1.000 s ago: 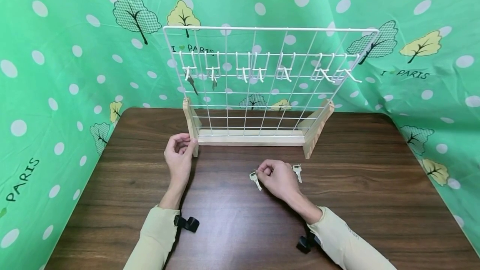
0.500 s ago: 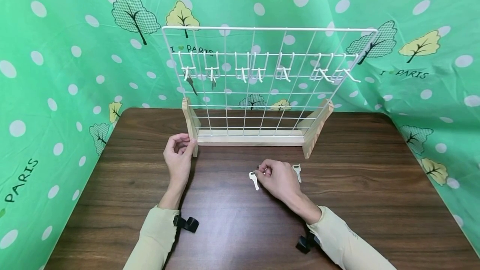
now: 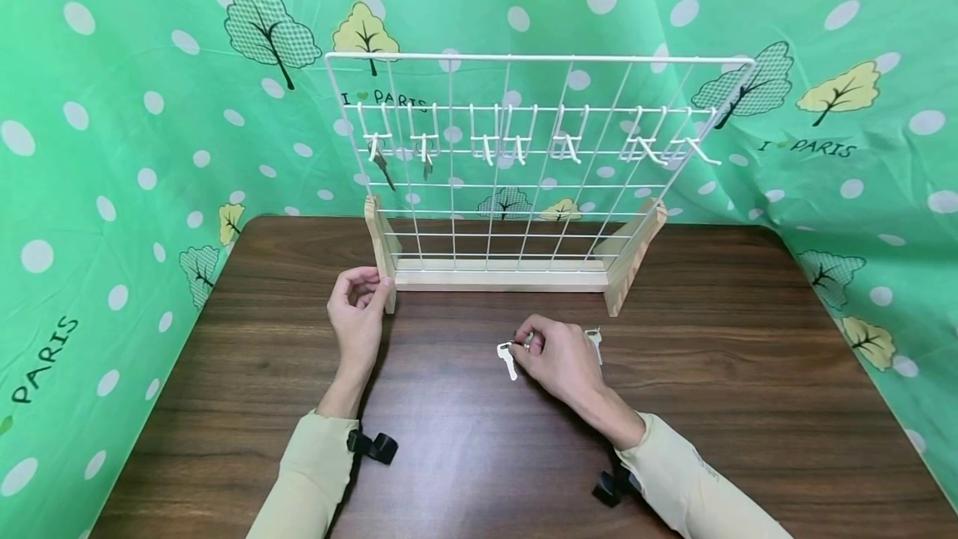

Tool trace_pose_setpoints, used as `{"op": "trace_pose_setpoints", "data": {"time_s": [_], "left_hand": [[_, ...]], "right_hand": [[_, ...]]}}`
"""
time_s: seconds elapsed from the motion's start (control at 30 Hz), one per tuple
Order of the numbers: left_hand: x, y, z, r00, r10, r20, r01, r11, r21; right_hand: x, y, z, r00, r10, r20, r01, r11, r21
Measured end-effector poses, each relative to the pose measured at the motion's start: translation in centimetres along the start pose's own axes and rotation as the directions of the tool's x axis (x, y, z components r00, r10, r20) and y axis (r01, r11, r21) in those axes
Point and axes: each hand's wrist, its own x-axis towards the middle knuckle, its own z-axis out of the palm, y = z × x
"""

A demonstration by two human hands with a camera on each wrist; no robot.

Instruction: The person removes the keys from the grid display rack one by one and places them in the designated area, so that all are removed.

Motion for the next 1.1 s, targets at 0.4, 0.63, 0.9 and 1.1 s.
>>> {"op": "trace_pose_setpoints", "data": {"time_s": [0.4,0.63,0.9,1.1], "left_hand": [[0.0,0.0,-0.1,1.0,0.002,-0.004,-0.002,1.0,0.002],[0.0,0.0,0.0,1.0,0.006,0.004,-0.006,1.0,-0.007],[0.0,-0.1,0.0,1.0,0.009,-0.001,-0.009,1.0,-0.01],[-0.1,-0.1,0.0,1.0,0.001,0.003,-0.001,1.0,-0.008]], "right_hand": [[0.1,0.4,-0.4,0.975,-0.172,0.14,0.152,0.978,0.142],[0.1,0.7,-0.3,0.965,-0.193,0.179,0.174,0.978,0.118],[0.4,1.0,-0.1,0.969,-0.207,0.133,0.201,0.978,0.055],[0.4,1.7,0.5,0.97,-0.219,0.103,0.216,0.975,0.046]]}}
